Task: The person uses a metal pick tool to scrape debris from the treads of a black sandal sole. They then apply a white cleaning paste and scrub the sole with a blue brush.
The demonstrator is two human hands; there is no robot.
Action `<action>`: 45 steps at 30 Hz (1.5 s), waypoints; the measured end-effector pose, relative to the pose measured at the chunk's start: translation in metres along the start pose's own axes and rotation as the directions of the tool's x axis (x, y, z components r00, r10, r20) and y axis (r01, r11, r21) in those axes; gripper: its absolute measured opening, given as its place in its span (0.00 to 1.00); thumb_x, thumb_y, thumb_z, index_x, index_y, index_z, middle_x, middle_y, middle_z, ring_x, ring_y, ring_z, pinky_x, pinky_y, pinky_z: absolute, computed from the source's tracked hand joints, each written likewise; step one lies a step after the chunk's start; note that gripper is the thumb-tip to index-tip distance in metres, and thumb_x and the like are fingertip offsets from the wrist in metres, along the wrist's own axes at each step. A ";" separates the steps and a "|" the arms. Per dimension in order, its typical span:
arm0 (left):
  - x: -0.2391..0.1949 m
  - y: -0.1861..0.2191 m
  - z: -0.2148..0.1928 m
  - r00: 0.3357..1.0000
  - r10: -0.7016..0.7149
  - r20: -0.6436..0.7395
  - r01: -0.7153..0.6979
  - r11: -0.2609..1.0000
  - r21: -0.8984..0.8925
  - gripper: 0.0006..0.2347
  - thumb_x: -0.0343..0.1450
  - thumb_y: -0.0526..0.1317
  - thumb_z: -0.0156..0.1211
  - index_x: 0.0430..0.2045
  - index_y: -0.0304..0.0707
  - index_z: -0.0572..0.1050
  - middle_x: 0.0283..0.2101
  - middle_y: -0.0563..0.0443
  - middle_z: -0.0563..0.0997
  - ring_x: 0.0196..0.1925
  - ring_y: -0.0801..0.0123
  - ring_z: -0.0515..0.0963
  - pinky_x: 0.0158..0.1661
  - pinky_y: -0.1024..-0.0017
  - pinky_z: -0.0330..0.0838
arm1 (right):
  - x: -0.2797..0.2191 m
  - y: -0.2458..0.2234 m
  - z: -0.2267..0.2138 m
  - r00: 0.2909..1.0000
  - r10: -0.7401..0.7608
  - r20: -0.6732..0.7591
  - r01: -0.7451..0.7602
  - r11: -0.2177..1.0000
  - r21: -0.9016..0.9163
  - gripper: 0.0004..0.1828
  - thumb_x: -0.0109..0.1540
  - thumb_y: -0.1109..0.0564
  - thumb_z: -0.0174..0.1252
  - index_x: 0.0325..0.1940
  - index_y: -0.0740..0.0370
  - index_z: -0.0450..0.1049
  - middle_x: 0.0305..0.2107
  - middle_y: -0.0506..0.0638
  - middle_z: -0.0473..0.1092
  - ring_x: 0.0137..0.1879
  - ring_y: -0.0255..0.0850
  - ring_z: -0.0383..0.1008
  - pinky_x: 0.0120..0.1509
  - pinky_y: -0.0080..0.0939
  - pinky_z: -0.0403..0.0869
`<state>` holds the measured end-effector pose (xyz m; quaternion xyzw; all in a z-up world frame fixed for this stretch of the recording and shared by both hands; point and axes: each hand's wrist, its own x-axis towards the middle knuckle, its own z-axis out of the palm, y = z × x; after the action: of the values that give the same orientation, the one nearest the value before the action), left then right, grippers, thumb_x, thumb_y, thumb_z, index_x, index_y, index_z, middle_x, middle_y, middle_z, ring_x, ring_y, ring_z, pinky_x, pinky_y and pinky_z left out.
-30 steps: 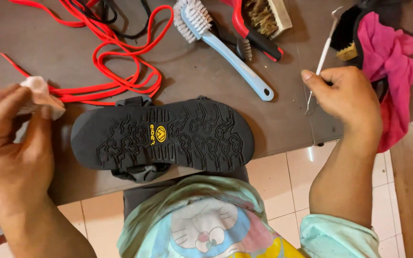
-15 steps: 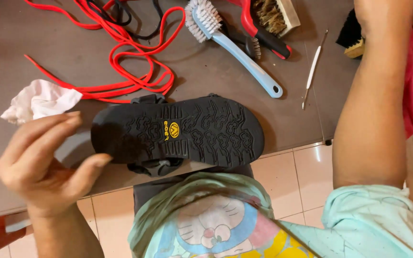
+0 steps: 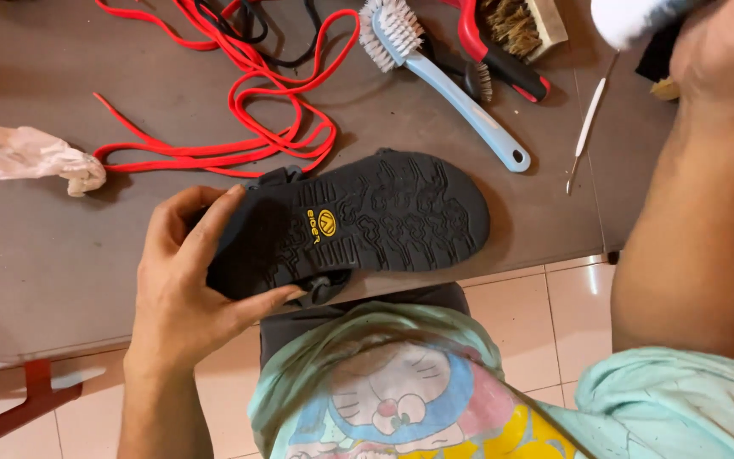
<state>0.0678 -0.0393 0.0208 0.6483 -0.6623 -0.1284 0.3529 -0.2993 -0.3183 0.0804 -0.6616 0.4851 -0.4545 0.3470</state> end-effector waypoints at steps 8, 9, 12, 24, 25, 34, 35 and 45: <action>-0.024 0.029 0.009 0.993 -0.100 -0.068 0.096 0.994 -0.058 0.37 0.63 0.46 0.75 0.66 0.34 0.64 0.66 0.28 0.64 0.70 0.42 0.70 0.70 0.50 0.66 | -0.101 -0.041 0.024 0.870 -0.221 0.441 0.200 0.975 0.094 0.35 0.63 0.59 0.56 0.74 0.56 0.51 0.55 0.59 0.62 0.47 0.45 0.71 0.45 0.42 0.75; -0.029 0.029 0.007 0.993 -0.108 -0.051 0.103 0.991 -0.086 0.36 0.63 0.45 0.74 0.66 0.35 0.64 0.68 0.29 0.65 0.72 0.43 0.70 0.70 0.52 0.66 | -0.109 -0.040 0.025 0.813 -0.141 0.566 0.184 0.983 -0.020 0.37 0.60 0.60 0.64 0.70 0.62 0.57 0.44 0.54 0.74 0.39 0.34 0.75 0.45 0.31 0.73; -0.048 0.022 0.020 0.984 -0.138 -0.117 0.127 0.987 -0.097 0.41 0.55 0.51 0.82 0.63 0.36 0.68 0.60 0.34 0.66 0.63 0.51 0.75 0.61 0.60 0.70 | -0.108 -0.038 0.038 0.673 -0.272 0.688 0.496 0.856 -0.147 0.31 0.64 0.54 0.63 0.67 0.64 0.60 0.57 0.64 0.69 0.59 0.53 0.73 0.63 0.48 0.71; -0.066 0.023 0.047 0.980 -0.030 -0.198 0.019 0.998 -0.058 0.46 0.52 0.65 0.80 0.61 0.40 0.68 0.56 0.37 0.62 0.56 0.53 0.75 0.58 0.57 0.78 | -0.098 -0.030 0.052 0.697 -0.200 0.688 0.525 0.796 -0.301 0.27 0.66 0.54 0.59 0.66 0.68 0.61 0.57 0.60 0.69 0.62 0.54 0.72 0.65 0.51 0.69; -0.065 0.022 0.047 0.980 -0.031 -0.198 0.020 0.998 -0.059 0.46 0.52 0.65 0.80 0.61 0.40 0.68 0.56 0.37 0.62 0.56 0.53 0.75 0.58 0.57 0.78 | -0.097 -0.031 0.051 0.697 -0.199 0.689 0.525 0.796 -0.301 0.27 0.66 0.54 0.59 0.66 0.68 0.61 0.57 0.60 0.69 0.62 0.54 0.72 0.65 0.51 0.69; -0.062 0.023 0.050 0.976 -0.026 -0.214 0.027 1.000 0.000 0.45 0.51 0.64 0.84 0.58 0.38 0.72 0.54 0.37 0.63 0.53 0.54 0.77 0.55 0.58 0.80 | -0.094 -0.036 0.051 0.747 -0.031 0.664 0.416 0.801 -0.430 0.27 0.65 0.50 0.58 0.65 0.65 0.64 0.61 0.55 0.70 0.13 0.42 0.60 0.49 0.50 0.69; -0.062 0.023 0.050 0.977 -0.025 -0.213 0.028 1.000 0.011 0.44 0.51 0.64 0.84 0.58 0.39 0.73 0.54 0.37 0.63 0.53 0.55 0.77 0.55 0.59 0.80 | -0.094 -0.036 0.052 0.737 -0.050 0.674 0.439 0.793 -0.422 0.26 0.65 0.50 0.58 0.64 0.65 0.63 0.61 0.55 0.70 0.13 0.43 0.61 0.49 0.51 0.69; -0.059 0.025 0.048 0.978 -0.022 -0.209 0.043 0.994 0.099 0.43 0.50 0.68 0.83 0.55 0.42 0.77 0.52 0.39 0.67 0.50 0.59 0.79 0.54 0.63 0.80 | -0.097 -0.041 0.052 0.693 -0.056 0.719 0.477 0.784 -0.398 0.25 0.63 0.50 0.60 0.61 0.63 0.65 0.56 0.52 0.71 0.14 0.41 0.63 0.46 0.47 0.70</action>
<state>0.0128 0.0062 -0.0160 0.6862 -0.6169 -0.0315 0.3842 -0.2486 -0.2124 0.0732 -0.9165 0.3293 -0.0696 0.2161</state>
